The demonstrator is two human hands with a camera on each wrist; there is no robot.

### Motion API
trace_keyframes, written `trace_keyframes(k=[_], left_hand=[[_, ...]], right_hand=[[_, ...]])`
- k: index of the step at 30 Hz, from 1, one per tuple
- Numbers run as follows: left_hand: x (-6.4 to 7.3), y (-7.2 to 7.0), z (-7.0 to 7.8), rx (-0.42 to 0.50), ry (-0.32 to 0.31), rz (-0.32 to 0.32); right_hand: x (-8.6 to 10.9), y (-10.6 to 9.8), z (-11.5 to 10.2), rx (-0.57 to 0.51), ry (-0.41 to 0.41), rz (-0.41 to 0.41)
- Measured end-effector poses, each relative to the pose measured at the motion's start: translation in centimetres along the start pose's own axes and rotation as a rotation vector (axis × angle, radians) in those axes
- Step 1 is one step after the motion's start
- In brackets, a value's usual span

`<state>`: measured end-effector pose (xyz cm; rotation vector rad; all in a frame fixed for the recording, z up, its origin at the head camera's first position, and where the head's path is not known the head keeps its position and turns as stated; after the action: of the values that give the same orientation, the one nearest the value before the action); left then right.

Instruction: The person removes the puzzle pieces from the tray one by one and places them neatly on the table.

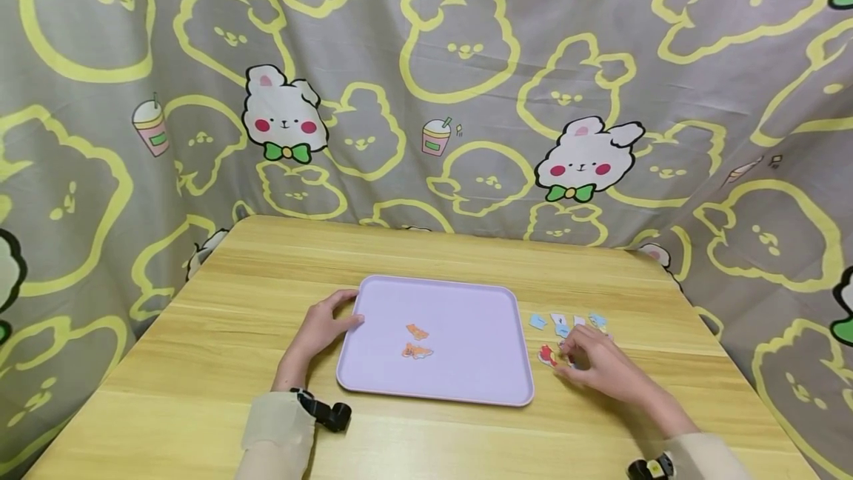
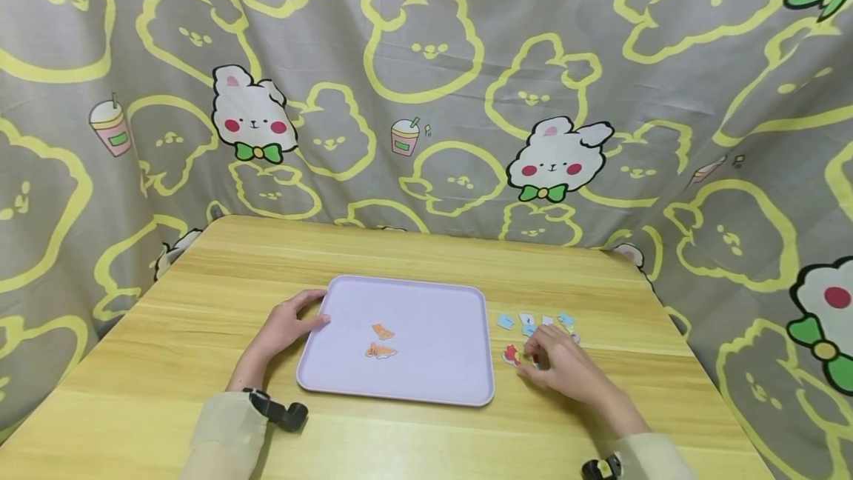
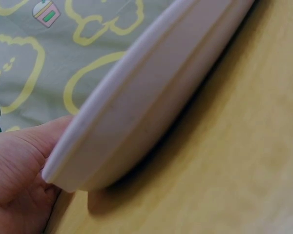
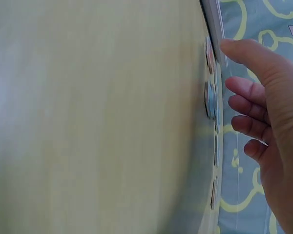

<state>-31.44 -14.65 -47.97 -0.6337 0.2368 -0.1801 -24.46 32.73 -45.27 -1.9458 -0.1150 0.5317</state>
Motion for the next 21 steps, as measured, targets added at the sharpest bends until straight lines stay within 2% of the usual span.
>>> trace_keyframes(k=[7,11,21], left_hand=[[-0.1,0.0,-0.1,0.009,-0.007,0.006],[0.0,0.0,0.0,0.011,-0.009,0.004],[0.0,0.0,-0.1,0.007,-0.004,0.004]], right_hand=[[-1.3,0.6,-1.4,-0.009,-0.056,0.034],[-2.1,1.2,-2.4,-0.030,-0.068,0.019],[-4.1,2.9,-5.0,-0.002,-0.089,-0.018]])
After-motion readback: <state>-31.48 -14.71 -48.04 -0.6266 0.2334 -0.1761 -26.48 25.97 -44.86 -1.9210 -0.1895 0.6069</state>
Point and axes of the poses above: each hand's wrist, its own x-axis away from the middle knuckle, its own y-axis out of the palm, z = x × y, the point moved 3 cm from there along -x, towards the middle knuckle, and after that the axes turned 11 degrees about y, right-handed, at the moved point
